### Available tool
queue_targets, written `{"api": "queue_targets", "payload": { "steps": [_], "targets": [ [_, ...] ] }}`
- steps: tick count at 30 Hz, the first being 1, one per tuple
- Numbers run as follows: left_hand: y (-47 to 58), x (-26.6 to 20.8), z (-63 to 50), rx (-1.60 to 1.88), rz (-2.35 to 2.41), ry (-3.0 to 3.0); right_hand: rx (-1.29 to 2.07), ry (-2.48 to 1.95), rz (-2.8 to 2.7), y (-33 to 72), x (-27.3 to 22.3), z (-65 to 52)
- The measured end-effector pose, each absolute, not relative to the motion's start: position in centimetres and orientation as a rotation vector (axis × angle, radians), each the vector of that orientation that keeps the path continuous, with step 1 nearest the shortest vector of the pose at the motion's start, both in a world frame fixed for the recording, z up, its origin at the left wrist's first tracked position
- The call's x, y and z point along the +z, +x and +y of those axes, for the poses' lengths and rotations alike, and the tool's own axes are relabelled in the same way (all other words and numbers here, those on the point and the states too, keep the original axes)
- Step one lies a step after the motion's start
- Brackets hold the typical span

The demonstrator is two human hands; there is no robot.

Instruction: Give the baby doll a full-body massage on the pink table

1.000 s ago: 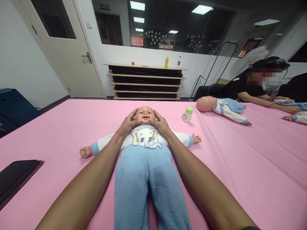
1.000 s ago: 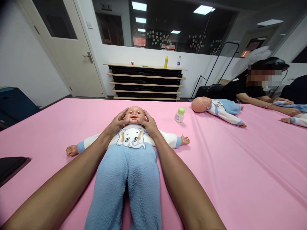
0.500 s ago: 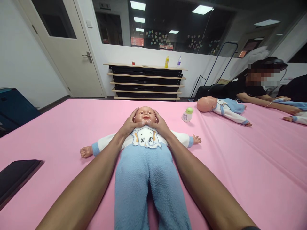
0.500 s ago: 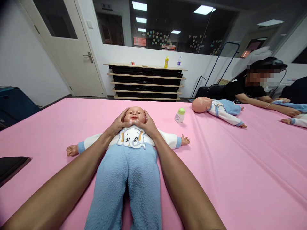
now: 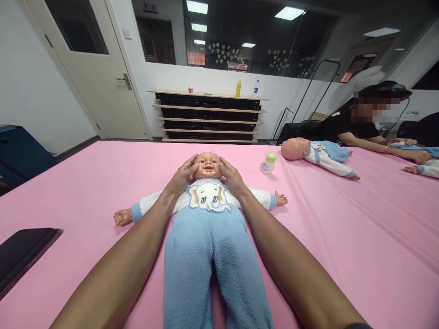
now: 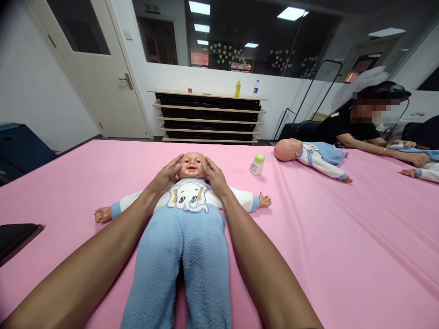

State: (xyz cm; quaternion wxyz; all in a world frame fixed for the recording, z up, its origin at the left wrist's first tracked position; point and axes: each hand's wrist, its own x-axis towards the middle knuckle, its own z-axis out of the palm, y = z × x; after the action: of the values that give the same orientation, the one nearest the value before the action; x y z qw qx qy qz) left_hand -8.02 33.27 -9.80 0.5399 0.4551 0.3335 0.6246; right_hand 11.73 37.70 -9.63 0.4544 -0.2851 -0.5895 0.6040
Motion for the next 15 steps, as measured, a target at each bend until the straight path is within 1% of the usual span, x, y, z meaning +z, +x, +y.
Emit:
{"api": "queue_targets", "payload": {
  "steps": [6, 15],
  "targets": [
    [-7.7, -9.6, 32.8, 1.467, 0.940, 1.234, 1.330, -0.719, -1.586, 11.8, -9.4, 36.7],
    [-7.8, -9.7, 33.1, 1.483, 0.814, 1.058, 1.475, -0.701, -1.462, 11.6, -9.6, 37.7]
  ]
}}
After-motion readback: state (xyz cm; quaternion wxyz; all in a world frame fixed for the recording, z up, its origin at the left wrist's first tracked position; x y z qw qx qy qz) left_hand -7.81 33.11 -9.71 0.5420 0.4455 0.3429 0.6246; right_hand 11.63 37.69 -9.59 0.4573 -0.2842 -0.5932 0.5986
